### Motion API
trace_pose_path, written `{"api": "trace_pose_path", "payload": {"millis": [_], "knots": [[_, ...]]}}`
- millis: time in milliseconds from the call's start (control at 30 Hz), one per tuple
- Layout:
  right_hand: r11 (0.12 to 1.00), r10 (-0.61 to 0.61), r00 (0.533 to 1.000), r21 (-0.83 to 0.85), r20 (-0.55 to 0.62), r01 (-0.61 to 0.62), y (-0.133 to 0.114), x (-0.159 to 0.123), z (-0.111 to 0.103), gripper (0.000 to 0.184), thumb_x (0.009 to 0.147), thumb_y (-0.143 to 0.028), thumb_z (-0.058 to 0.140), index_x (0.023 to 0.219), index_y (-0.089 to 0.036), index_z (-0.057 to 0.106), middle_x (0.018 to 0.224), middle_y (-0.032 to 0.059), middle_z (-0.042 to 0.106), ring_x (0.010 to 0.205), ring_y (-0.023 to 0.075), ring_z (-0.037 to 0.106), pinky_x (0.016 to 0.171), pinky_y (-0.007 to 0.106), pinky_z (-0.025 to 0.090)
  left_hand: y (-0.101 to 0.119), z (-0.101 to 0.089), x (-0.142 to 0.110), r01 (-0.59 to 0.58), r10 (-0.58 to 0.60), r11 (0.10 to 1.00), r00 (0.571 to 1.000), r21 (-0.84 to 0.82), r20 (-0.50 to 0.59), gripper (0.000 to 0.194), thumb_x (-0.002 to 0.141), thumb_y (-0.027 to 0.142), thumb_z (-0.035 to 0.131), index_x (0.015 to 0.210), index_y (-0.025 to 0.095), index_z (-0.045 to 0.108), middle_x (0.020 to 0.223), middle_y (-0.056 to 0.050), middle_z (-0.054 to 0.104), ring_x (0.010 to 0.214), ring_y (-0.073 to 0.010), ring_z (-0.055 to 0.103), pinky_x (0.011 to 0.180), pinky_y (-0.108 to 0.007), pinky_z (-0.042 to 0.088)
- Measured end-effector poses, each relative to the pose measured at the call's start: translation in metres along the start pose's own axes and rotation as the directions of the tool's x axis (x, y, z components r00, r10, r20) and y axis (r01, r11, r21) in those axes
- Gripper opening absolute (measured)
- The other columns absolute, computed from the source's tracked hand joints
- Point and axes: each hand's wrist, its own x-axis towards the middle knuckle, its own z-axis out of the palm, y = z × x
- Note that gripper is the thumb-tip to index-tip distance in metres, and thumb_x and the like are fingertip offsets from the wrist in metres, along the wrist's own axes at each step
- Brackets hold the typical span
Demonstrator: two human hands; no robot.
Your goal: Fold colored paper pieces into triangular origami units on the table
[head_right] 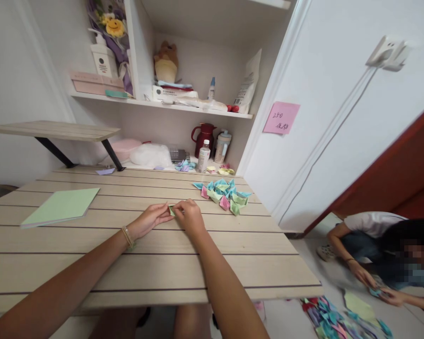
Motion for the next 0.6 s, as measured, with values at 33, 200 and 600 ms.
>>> {"api": "trace_pose_path", "payload": {"millis": [33, 200, 600], "knots": [[1.0, 0.022, 1.0, 0.002, -0.022, -0.022, 0.0, 0.0, 0.001, 0.008, 0.073, -0.015, 0.058, 0.07, -0.021, 0.064, 0.068, 0.0011, 0.064, 0.067, 0.0155, 0.054, 0.066, 0.026, 0.042, -0.001, 0.0, 0.001, -0.008, 0.008, 1.0, 1.0, -0.009, 0.007, 0.025, 0.074, 0.032, 0.061, 0.085, 0.009, 0.063, 0.091, -0.011, 0.067, 0.094, -0.0203, 0.06, 0.093, -0.038, 0.04], [0.993, 0.116, 0.988, 0.028, -0.106, -0.114, -0.003, 0.0, 0.003, 0.007, 0.072, -0.019, 0.058, 0.071, -0.02, 0.064, 0.067, 0.0015, 0.065, 0.065, 0.0159, 0.056, 0.065, 0.027, 0.044, -0.008, 0.0, 0.006, -0.099, 0.104, 0.993, 0.99, 0.06, -0.094, 0.029, 0.067, 0.026, 0.069, 0.091, 0.012, 0.06, 0.088, -0.008, 0.066, 0.087, -0.0165, 0.062, 0.087, -0.034, 0.046], [0.911, 0.343, 0.938, 0.264, -0.053, -0.318, 0.0, 0.0, 0.007, 0.028, 0.067, -0.027, 0.059, 0.092, -0.015, 0.061, 0.061, -0.0008, 0.06, 0.052, 0.0123, 0.053, 0.052, 0.023, 0.045, -0.012, -0.002, 0.01, -0.233, 0.26, 0.909, 0.965, 0.345, -0.034, 0.035, 0.073, 0.034, 0.058, 0.1, 0.012, 0.061, 0.095, -0.008, 0.066, 0.078, -0.0185, 0.063, 0.072, -0.034, 0.053]]}}
